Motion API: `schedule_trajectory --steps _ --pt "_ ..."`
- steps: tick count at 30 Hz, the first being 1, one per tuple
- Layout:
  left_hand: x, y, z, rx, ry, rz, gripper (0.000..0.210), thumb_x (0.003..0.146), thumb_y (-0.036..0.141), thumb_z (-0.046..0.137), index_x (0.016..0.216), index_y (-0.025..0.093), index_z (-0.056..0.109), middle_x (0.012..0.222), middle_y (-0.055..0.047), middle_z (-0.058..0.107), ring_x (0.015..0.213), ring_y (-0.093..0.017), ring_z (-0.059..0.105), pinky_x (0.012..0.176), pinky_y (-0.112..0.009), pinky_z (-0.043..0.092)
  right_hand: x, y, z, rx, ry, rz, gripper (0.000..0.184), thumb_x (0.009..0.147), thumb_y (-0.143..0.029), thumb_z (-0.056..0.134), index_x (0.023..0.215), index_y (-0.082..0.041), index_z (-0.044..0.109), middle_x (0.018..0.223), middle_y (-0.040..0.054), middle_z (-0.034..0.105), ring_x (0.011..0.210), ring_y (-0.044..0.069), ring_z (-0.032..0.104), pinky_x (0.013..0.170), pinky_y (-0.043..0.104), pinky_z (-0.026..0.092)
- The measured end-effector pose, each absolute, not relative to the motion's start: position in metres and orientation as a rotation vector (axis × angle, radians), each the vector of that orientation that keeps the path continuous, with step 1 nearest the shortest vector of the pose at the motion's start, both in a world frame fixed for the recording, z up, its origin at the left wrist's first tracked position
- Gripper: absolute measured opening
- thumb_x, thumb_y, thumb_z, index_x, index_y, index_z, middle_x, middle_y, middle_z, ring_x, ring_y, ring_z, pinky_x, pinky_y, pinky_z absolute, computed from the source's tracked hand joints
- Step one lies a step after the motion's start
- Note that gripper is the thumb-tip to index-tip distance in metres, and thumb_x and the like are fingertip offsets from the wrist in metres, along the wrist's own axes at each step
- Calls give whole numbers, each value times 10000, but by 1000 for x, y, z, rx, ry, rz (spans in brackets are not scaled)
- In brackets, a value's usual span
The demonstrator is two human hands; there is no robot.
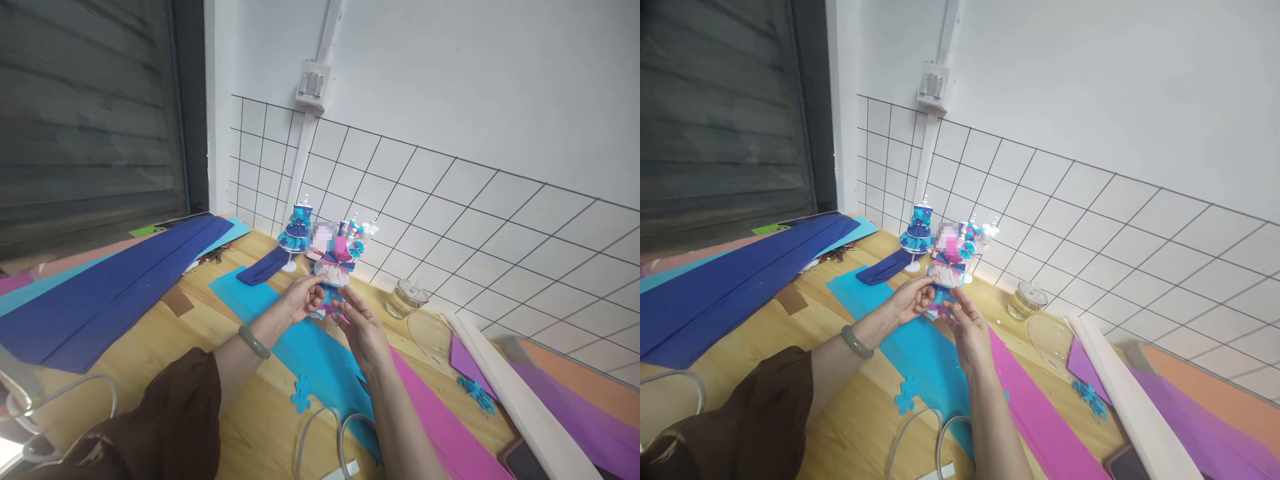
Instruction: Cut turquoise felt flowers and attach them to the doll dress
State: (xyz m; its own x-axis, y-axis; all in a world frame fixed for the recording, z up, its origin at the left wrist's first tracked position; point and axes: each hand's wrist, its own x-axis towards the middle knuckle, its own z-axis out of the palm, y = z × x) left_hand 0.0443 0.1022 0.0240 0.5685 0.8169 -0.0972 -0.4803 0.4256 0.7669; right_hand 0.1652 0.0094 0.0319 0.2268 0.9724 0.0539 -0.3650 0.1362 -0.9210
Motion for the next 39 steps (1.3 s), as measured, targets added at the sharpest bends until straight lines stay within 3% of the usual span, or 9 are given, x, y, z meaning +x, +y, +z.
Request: schedule_trajectory --steps 3,5,7,12,17,24,39 --pt "44 101 25 773 526 845 252 693 372 605 639 146 506 468 31 503 306 -30 363 296 -161 149 169 8 36 -1106 -929 1095 332 666 -302 680 978 -208 617 919 28 615 695 113 561 626 241 446" --pt "44 101 25 770 524 850 253 678 364 612 615 145 501 453 30 493 290 -29 333 295 -169 130 171 4 38 -1277 -1152 1075 242 688 -309 646 884 -169 628 685 -3 588 554 88 504 522 205 395" --pt "44 101 24 753 516 873 245 662 337 617 586 142 489 440 26 486 277 -28 311 294 -175 107 173 0 37 -1422 -1447 1103 160 715 -290 595 776 -145 623 600 -14 551 516 86 478 490 198 369" --pt "47 102 19 706 535 995 193 657 274 559 556 147 455 426 18 476 263 -36 306 289 -185 89 168 -7 23 -1767 -2045 1112 138 662 -216 585 773 -157 641 685 1 618 625 117 539 532 198 373" --pt "46 104 19 633 582 1210 166 676 308 524 761 167 500 444 43 483 283 -50 347 295 -171 134 151 -10 16 -1919 -2301 1000 179 632 -214 584 788 -180 664 745 -3 656 647 121 555 506 192 332" --pt "45 101 27 561 590 1381 177 655 298 554 737 167 467 440 59 453 278 -40 329 298 -168 141 139 -12 13 -2034 -2349 816 245 605 -142 566 823 -184 668 810 21 666 693 133 563 499 198 304" --pt "41 93 46 552 492 1460 181 660 284 587 749 170 478 470 61 462 293 -33 342 303 -170 147 163 -5 16 -1796 -2249 1181 202 650 -160 502 730 -149 688 633 3 641 574 105 545 505 165 369"
